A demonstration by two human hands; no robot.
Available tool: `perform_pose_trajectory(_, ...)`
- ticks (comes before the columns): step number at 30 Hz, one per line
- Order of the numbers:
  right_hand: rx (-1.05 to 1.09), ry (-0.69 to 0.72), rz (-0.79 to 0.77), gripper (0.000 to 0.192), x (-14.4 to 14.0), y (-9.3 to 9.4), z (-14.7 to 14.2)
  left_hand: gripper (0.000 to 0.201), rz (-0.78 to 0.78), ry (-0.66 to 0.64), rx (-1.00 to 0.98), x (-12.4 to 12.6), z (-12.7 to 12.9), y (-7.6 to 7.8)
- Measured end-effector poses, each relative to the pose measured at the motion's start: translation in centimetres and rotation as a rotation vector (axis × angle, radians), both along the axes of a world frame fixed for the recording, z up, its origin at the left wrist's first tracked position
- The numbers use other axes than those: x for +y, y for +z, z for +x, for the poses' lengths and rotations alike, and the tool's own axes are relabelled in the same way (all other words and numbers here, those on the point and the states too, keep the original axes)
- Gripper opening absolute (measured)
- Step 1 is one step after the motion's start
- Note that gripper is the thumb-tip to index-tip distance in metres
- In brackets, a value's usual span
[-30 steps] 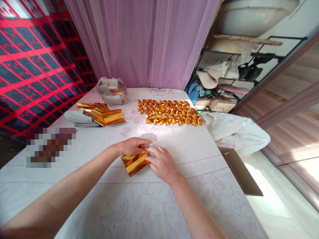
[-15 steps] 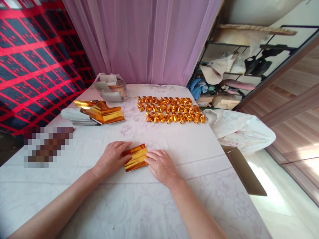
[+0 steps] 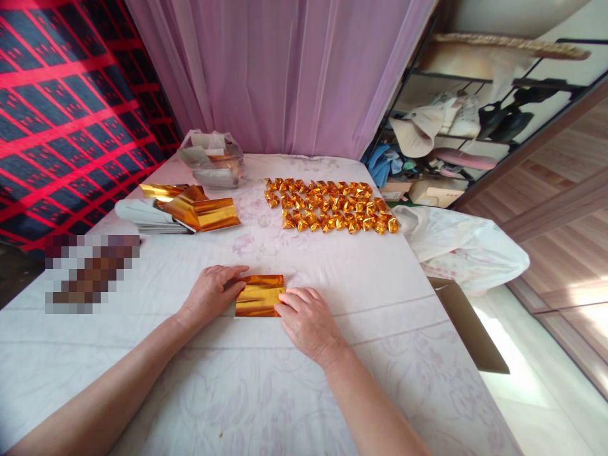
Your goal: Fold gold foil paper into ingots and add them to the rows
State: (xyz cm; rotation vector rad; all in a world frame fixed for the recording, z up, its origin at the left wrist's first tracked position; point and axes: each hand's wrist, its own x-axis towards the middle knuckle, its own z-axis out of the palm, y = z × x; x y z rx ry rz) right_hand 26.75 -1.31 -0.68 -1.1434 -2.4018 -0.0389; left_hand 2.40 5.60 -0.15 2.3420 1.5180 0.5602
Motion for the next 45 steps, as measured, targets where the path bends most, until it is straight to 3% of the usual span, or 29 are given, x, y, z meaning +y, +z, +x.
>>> perform_pose_trajectory(13, 0.007, -0.014, -0.017, 0.019, 0.1, -0.2, -0.1, 0.032, -0.033, 0.033, -0.081, -0.4, -0.6, 0.0)
perform_pose_trajectory(23, 0.020, -0.007, -0.020, 0.017, 0.1, -0.1, -0.1, 0.026, 0.090, 0.043, 0.006, -1.3, -1.0, -0.6)
perform_pose_trajectory(32, 0.132, 0.014, -0.100, 0.019, 0.1, 0.2, 0.2, 0.030, 0.062, 0.044, 0.024, -1.6, -1.0, -0.6)
perform_pose_trajectory(39, 0.231, -0.067, -0.078, 0.021, 0.6, -0.4, 0.2, 0.035, 0.056, 0.037, 0.041, -1.8, -0.8, -0.5)
perform_pose_trajectory(45, 0.258, -0.281, -0.068, 0.026, 1.6, -1.3, 0.2, 0.034, 0.049, 0.038, 0.038, -1.7, -0.9, -0.7)
